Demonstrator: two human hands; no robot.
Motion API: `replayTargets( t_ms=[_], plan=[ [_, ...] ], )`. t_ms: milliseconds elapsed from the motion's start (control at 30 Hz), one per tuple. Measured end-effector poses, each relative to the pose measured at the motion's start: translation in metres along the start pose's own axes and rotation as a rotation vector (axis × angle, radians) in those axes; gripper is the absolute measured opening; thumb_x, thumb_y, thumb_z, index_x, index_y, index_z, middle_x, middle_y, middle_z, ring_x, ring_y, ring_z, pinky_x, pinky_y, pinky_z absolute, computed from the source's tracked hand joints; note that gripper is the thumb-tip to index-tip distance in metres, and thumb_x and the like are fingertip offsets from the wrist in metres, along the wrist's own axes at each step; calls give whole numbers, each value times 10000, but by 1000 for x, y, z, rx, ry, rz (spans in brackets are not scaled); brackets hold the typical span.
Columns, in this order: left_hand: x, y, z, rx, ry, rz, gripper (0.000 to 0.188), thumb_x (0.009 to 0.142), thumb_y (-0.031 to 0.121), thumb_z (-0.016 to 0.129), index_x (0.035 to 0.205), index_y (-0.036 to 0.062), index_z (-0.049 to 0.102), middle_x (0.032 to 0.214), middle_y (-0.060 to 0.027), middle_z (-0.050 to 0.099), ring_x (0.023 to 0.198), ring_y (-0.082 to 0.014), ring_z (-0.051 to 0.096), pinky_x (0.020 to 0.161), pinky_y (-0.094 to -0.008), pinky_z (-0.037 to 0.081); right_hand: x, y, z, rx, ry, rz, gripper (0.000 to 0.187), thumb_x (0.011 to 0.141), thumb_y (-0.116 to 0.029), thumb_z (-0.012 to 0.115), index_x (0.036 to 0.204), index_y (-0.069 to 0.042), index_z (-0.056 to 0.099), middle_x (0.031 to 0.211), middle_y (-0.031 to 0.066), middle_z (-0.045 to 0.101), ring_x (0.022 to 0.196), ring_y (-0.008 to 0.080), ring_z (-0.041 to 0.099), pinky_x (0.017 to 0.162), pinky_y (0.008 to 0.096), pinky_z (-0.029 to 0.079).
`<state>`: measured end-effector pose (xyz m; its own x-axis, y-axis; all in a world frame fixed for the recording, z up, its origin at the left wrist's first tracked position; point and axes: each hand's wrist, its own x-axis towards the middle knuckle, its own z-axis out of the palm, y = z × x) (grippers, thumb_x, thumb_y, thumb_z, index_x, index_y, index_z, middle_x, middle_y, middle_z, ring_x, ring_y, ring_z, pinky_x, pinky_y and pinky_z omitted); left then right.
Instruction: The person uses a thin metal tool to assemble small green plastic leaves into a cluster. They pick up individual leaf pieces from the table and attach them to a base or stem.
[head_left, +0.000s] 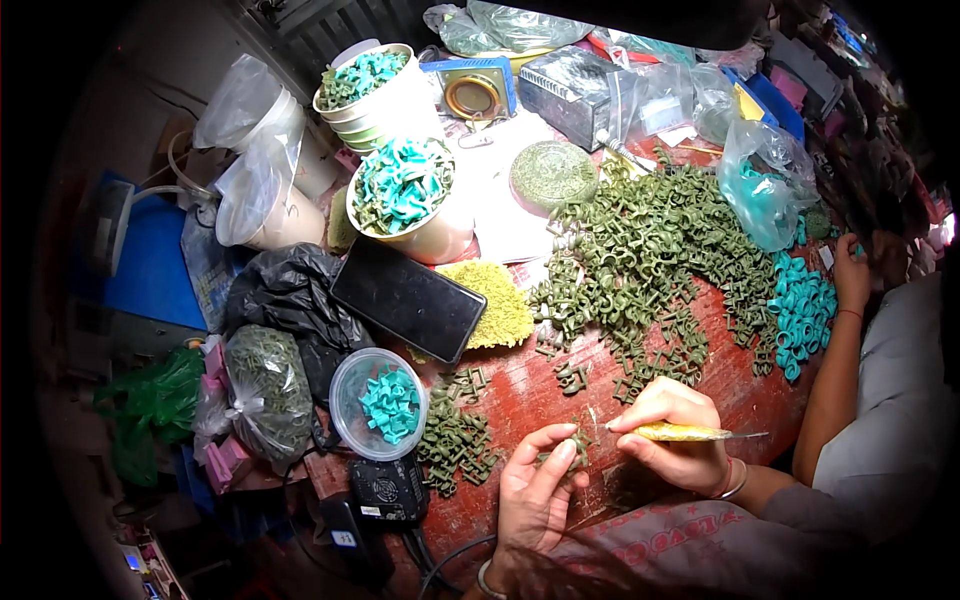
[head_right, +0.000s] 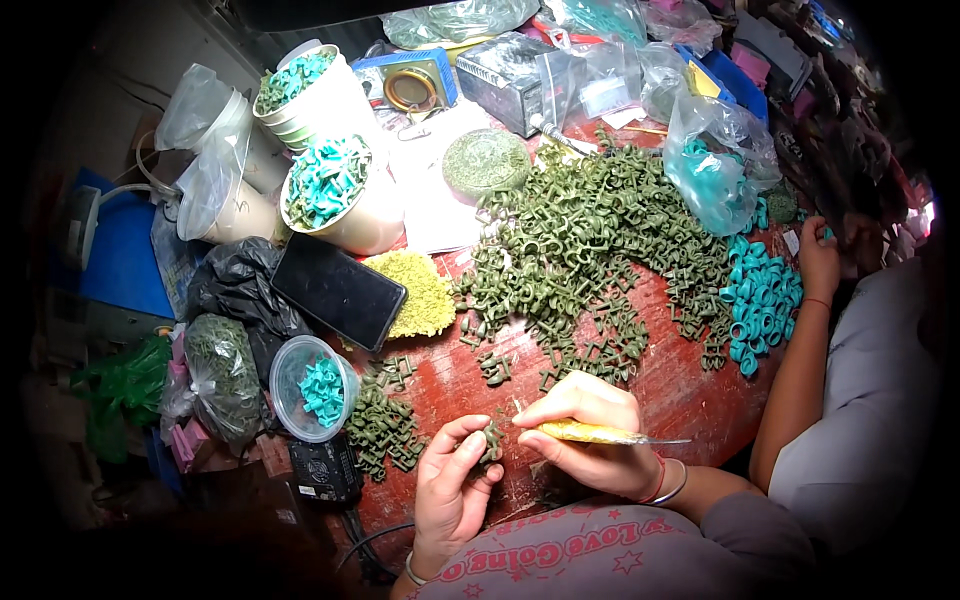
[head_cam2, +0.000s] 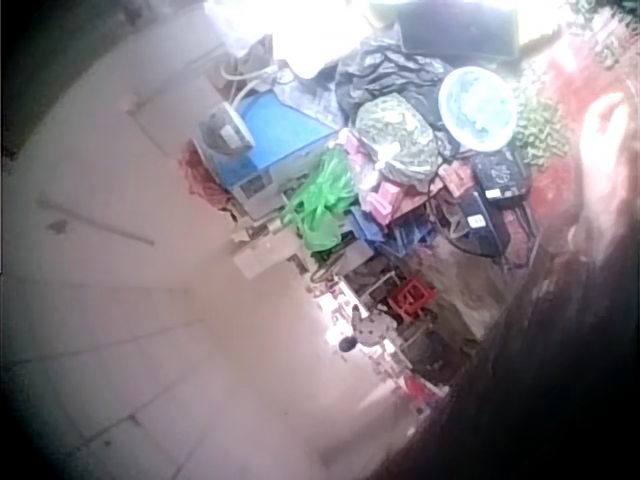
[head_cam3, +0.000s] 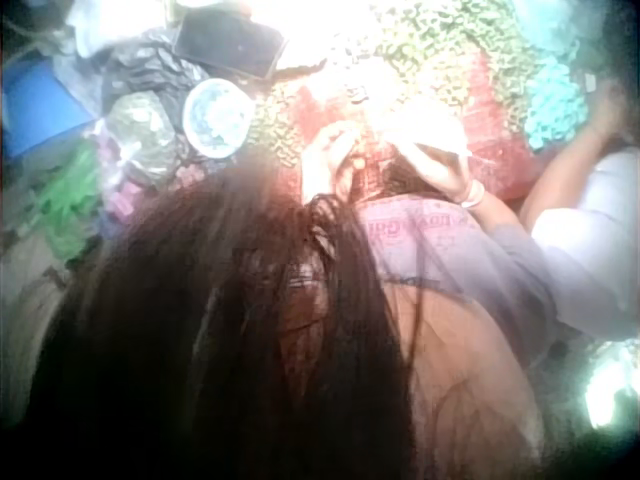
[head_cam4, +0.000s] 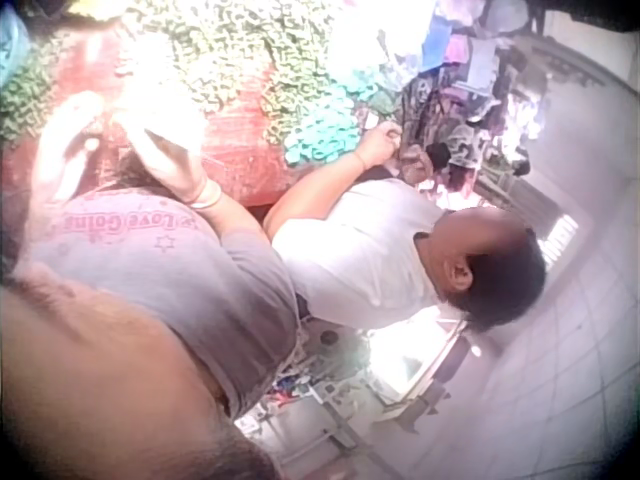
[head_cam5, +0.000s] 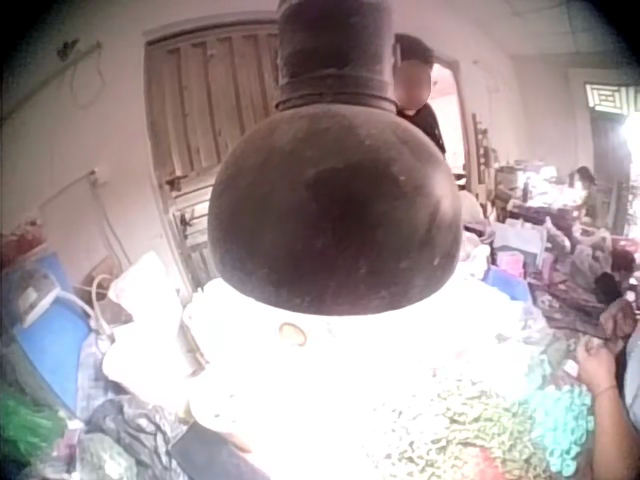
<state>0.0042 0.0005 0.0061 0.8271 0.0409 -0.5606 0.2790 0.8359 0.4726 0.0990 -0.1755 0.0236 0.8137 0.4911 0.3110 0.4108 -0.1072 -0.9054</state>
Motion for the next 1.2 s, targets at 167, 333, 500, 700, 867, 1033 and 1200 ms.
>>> replayTargets(
  t_ms=[167,333,500,700,867,1033,1200],
  plan=[
    [-2,1,4,101,62,9,300,936,-43,603,1234,-35,568,981,-74,636,793,-114,610,685,-244,526,-1,2,1,45,4,54,173,809,-51,788,968,-48,719,845,60,695,734,190,629,660,303,486],
    [-2,0,5,130,44,11,320,921,-53,645,1235,-20,591,949,-53,627,757,-103,622,701,-207,526,0,-1,0,23,-82,15,195,798,-47,799,977,-46,720,838,64,695,738,189,634,651,300,495],
    [-3,-1,6,211,33,67,294,917,-53,649,1208,-25,618,950,-52,624,763,-95,620,708,-206,518,2,-1,0,-9,-78,-34,207,795,-44,803,985,-46,720,861,71,698,753,196,651,663,303,512],
    [-5,-1,7,318,6,99,292,900,-99,630,1188,-59,613,1013,-99,642,803,-118,612,704,-218,511,3,-5,1,51,-175,-3,219,795,-35,801,994,-45,712,877,70,710,785,203,674,692,312,530],
    [-3,-2,8,382,14,136,269,901,-103,625,1167,-58,632,1034,-88,642,840,-114,620,715,-214,520,4,-5,-1,49,-166,0,220,791,-33,803,990,-46,712,888,75,719,782,207,678,692,313,531],
    [-5,0,9,502,-87,81,266,897,-73,656,1160,-36,649,1030,-78,634,847,-112,632,702,-221,536,-1,1,-5,67,-54,3,196,816,-21,772,1004,-22,716,896,90,728,754,203,686,674,322,538],
    [-1,-2,10,1023,-285,232,233,883,-4,708,1116,-9,690,980,-66,645,827,-108,642,714,-228,536,-3,-6,-3,156,299,410,161,954,-18,623,1108,-23,670,884,74,690,690,121,656,601,259,526]
  ],
)
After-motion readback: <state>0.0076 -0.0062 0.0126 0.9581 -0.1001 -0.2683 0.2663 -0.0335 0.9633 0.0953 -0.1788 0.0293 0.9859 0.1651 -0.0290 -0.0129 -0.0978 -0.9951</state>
